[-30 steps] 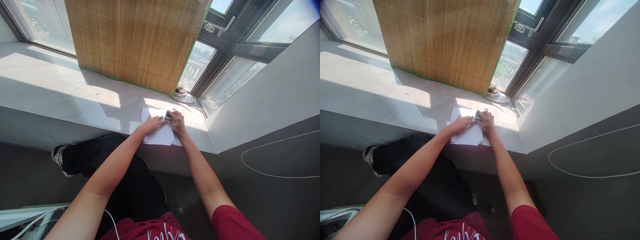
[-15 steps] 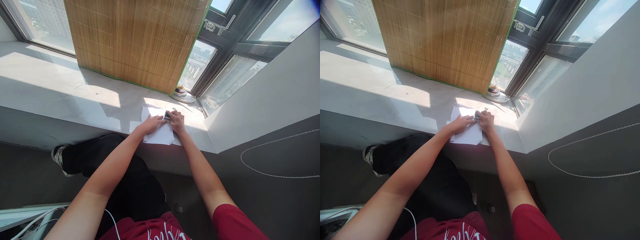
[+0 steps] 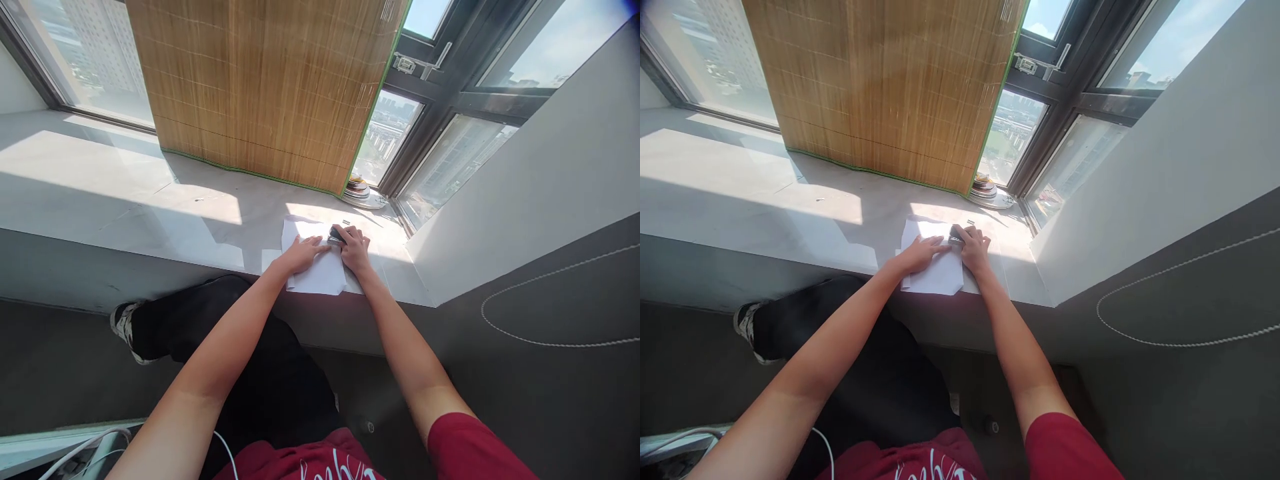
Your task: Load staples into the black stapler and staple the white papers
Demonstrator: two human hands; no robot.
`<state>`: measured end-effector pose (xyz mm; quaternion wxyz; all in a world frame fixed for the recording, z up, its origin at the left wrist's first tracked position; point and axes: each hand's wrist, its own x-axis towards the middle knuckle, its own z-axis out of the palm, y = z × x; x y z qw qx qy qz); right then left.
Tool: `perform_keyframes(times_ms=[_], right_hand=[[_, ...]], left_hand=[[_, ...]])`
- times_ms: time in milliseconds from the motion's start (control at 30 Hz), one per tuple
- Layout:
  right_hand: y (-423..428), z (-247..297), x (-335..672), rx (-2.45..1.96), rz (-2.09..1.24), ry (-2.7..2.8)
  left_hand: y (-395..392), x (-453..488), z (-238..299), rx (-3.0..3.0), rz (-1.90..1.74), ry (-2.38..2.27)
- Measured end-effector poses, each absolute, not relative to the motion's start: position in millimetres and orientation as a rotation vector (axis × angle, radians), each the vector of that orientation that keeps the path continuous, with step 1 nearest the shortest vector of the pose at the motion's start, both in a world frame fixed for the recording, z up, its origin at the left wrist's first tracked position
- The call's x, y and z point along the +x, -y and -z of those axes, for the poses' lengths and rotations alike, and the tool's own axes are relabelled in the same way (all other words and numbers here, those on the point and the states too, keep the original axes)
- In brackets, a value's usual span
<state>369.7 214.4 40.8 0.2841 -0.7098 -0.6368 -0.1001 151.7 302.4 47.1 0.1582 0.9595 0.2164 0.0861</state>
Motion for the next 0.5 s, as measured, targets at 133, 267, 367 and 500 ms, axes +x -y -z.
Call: perform_keyframes(times_ms=[133,267,367,500], right_hand=[[-216.4,-29.6,383.9,-1.94,0.317,1.349],[-219.8,-16.9,394.7,-1.919,0.41,1.129],[-219.1,-18.0,397.3,-1.944,0.402,1.056],[-218.3,-41.4,385.1,-1.889,0.374,1.109]], left_hand=[[-304.1,149.9,-46.0,2.746,-0.214,-0.642],[-305.5,151.6,-43.7,2.75,-0.224,-0.648],[-309.3,151.3,-45.1,2.667,-0.363,-0.662],[-322.6,141.1,-56.8,2.336,-0.852,-0.784]])
